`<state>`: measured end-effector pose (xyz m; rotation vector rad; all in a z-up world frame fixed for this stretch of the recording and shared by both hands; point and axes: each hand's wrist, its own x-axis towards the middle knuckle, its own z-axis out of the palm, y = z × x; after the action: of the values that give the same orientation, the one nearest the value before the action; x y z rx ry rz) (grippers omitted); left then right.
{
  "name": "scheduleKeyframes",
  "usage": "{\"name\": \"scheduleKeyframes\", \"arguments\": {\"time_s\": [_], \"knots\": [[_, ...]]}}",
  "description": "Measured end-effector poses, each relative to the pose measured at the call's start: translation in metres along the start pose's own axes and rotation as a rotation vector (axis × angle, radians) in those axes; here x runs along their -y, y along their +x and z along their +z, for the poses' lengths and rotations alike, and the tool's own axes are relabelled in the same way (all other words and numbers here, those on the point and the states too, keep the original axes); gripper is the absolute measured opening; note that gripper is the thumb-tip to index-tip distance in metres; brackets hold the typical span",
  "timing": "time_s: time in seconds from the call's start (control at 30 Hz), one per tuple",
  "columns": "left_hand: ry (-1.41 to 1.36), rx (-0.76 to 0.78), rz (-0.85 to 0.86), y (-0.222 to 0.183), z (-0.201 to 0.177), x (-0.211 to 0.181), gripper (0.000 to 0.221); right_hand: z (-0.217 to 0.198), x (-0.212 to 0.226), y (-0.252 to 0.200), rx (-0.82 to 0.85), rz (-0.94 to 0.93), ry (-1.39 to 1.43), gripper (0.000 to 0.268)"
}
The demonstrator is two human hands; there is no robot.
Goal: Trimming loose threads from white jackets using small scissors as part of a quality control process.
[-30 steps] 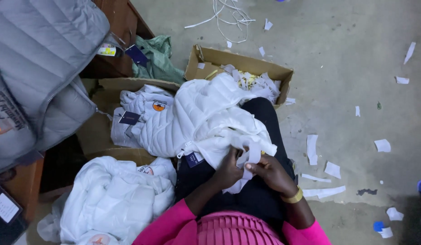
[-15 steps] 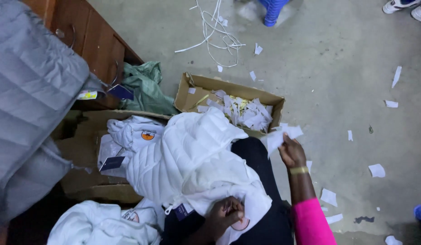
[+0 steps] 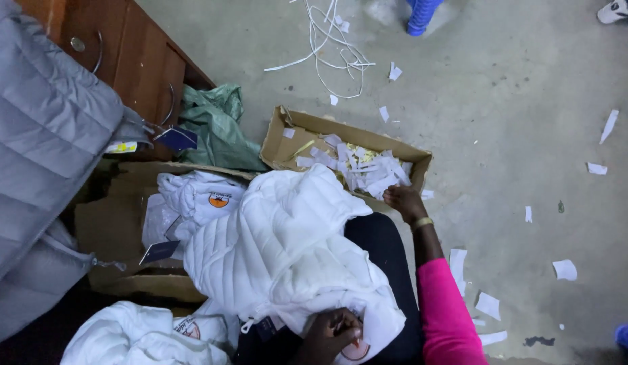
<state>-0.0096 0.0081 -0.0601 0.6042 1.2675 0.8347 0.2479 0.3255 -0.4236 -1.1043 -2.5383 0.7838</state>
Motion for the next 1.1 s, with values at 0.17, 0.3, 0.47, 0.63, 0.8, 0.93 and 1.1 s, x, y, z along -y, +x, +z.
{"name": "scheduleKeyframes", "arguments": {"time_s": [0.17,0.3,0.47,0.63,0.8,0.93,1.1], "knots": [[0.198,-0.026,0.222,-0.014,0.008,0.004,0.012,-0.233,0.258,-0.007,-0.241,0.388,1.239,0.044],[0.507,0.044,0.680,-0.053,0.006,-0.012,0.023,-0.275,0.394,-0.078,-0.074,0.124,1.082,0.041],[0.497,-0.202,0.505,-0.100,-0.020,-0.002,0.010,-0.224,0.426,-0.121,0.046,-0.092,0.465,0.043],[0.832,-0.117,0.527,-0.137,-0.040,0.005,0.059,-0.218,0.440,-0.128,0.020,0.032,0.464,0.038],[1.027,-0.050,0.780,-0.136,-0.052,0.009,0.079,-0.220,0.443,-0.122,0.054,-0.040,0.315,0.038],[0.982,-0.127,1.029,-0.125,-0.067,0.019,0.047,-0.215,0.459,-0.135,-0.077,-0.178,-0.076,0.042],[0.818,-0.068,1.268,-0.141,-0.042,-0.021,0.043,-0.241,0.507,-0.164,0.187,-0.453,0.241,0.049]]}}
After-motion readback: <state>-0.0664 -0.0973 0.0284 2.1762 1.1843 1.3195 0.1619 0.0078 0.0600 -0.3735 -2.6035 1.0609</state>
